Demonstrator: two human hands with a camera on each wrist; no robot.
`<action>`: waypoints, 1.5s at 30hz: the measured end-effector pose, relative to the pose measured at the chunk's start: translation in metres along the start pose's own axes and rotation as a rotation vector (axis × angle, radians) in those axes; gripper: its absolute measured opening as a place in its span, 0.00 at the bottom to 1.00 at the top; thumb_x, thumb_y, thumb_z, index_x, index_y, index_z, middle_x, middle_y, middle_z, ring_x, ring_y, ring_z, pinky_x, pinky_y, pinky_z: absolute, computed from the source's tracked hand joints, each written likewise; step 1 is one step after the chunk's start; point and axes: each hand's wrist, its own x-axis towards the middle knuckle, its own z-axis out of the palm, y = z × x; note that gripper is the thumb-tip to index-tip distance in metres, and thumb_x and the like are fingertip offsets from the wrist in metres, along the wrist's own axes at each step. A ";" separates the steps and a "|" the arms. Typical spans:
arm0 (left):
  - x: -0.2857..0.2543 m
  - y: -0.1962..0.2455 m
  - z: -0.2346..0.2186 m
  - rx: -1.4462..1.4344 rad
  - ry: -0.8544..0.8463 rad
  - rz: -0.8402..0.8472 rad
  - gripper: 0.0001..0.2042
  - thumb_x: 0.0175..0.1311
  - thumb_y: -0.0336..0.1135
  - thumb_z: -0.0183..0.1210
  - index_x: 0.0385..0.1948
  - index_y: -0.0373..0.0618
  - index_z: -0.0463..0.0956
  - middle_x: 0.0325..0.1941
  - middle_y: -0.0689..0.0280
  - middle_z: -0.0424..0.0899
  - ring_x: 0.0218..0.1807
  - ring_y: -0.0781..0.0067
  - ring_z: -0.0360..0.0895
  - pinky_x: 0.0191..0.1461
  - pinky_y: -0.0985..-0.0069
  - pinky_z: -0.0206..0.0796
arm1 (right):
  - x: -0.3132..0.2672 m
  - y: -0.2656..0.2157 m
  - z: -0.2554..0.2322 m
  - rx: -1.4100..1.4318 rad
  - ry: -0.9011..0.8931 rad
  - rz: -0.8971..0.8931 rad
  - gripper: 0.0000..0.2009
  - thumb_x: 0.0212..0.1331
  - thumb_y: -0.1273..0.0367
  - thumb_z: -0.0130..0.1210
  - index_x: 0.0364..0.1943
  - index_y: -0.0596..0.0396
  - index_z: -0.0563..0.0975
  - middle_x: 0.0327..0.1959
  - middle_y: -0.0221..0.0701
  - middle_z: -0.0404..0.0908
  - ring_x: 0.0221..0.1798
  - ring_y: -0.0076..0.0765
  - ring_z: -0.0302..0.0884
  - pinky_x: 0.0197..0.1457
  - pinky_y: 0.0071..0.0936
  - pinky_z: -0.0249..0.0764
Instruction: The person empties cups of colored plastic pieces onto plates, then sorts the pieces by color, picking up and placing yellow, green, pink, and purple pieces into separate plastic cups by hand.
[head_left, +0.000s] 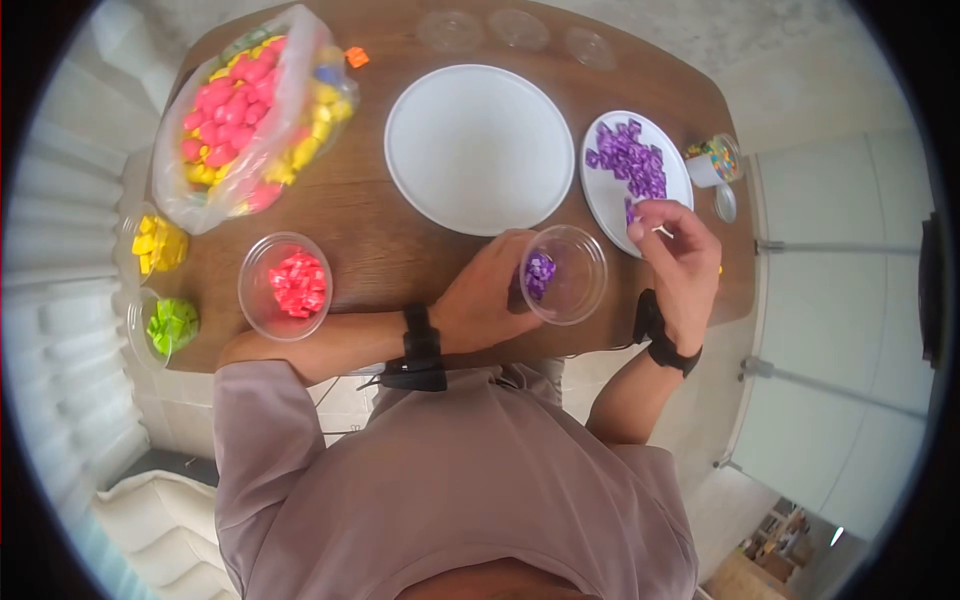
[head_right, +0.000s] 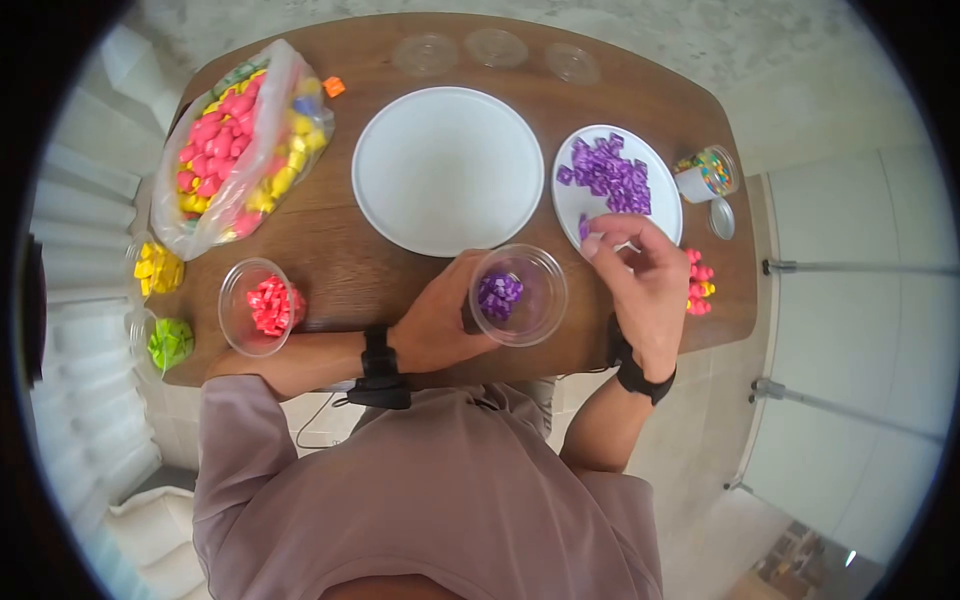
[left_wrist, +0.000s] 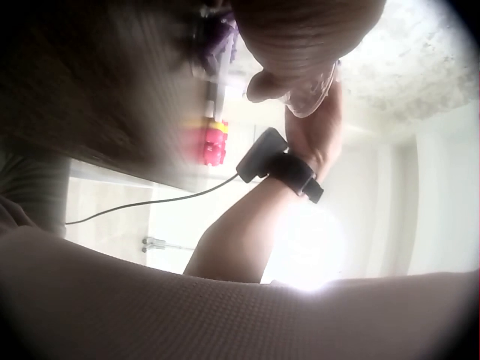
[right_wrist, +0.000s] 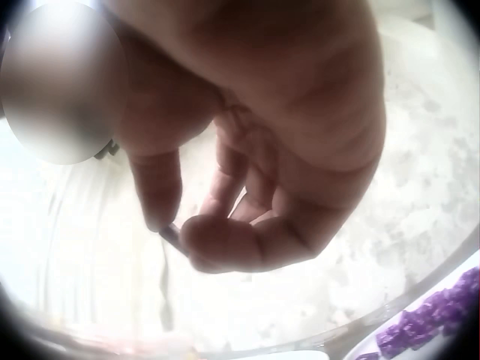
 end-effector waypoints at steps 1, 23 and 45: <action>0.001 0.002 -0.001 0.010 0.010 -0.018 0.37 0.53 0.31 0.75 0.66 0.42 0.67 0.63 0.55 0.74 0.65 0.55 0.74 0.69 0.63 0.67 | -0.010 -0.010 -0.002 0.055 -0.096 -0.062 0.09 0.59 0.75 0.66 0.44 0.58 0.85 0.37 0.26 0.86 0.35 0.16 0.73 0.37 0.19 0.67; 0.003 0.011 -0.005 0.033 -0.036 -0.071 0.36 0.55 0.32 0.72 0.67 0.40 0.65 0.62 0.54 0.73 0.65 0.52 0.73 0.69 0.61 0.67 | 0.086 0.055 0.039 -0.847 -0.095 -0.306 0.12 0.61 0.68 0.60 0.46 0.55 0.86 0.43 0.48 0.82 0.48 0.57 0.81 0.55 0.50 0.76; 0.003 0.010 -0.005 0.024 -0.038 -0.056 0.36 0.55 0.32 0.72 0.67 0.41 0.65 0.63 0.54 0.73 0.66 0.52 0.72 0.69 0.62 0.67 | 0.051 0.031 0.005 -0.345 -0.113 -0.178 0.13 0.60 0.69 0.66 0.46 0.61 0.86 0.28 0.33 0.84 0.33 0.31 0.79 0.40 0.29 0.73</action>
